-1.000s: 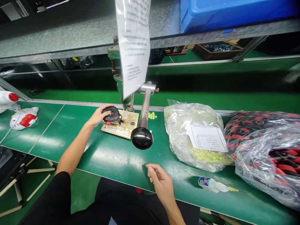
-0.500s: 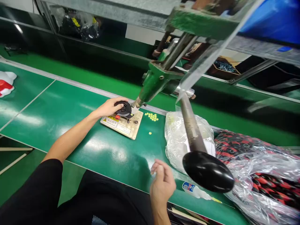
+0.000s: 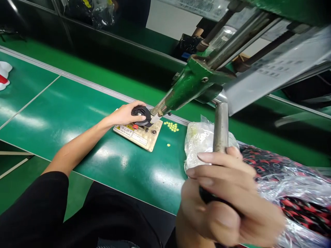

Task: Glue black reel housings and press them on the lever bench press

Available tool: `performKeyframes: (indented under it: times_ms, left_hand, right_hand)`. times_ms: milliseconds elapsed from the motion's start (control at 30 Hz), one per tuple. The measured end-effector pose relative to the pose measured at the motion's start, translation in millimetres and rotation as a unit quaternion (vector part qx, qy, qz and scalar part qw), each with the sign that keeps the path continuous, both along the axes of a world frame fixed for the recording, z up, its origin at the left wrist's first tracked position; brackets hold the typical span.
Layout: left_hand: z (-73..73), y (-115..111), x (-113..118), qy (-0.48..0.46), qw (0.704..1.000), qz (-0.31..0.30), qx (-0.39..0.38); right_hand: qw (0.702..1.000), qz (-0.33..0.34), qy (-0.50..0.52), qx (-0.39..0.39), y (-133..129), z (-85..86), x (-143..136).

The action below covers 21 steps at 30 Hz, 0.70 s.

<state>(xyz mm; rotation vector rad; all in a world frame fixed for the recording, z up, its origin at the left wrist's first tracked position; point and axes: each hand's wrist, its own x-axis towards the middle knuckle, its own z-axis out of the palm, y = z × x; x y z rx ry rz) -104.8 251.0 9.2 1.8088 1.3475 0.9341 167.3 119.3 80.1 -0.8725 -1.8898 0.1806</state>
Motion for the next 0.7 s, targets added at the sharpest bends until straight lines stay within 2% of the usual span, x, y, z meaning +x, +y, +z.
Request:
performKeyframes:
  times_ms: [100, 200, 400, 600, 700]
  left_hand:
    - [2.3, -0.6, -0.2, 0.009, 1.0, -0.005, -0.005]
    - [4.0, 0.6, -1.3, 0.016, 1.0, -0.018, -0.003]
    - [4.7, 1.7, -1.0, 0.017, 1.0, -0.016, -0.014]
    - [8.0, -0.4, 0.5, 0.015, 1.0, -0.014, -0.01]
    - [7.6, 0.4, 0.4, 0.011, 1.0, -0.015, -0.007]
  right_hand:
    - [0.995, -0.003, 0.041, 0.09, 6.2, -31.9, -14.8]
    - [0.995, -0.006, 0.031, 0.097, 10.6, -51.9, -15.8]
    - [0.994, 0.016, 0.068, 0.084, 2.8, -30.0, -18.2]
    - [0.983, 0.001, 0.091, 0.162, 17.5, -47.5, -30.8]
    - [0.986, 0.006, 0.078, 0.145, 13.9, -32.0, -28.2]
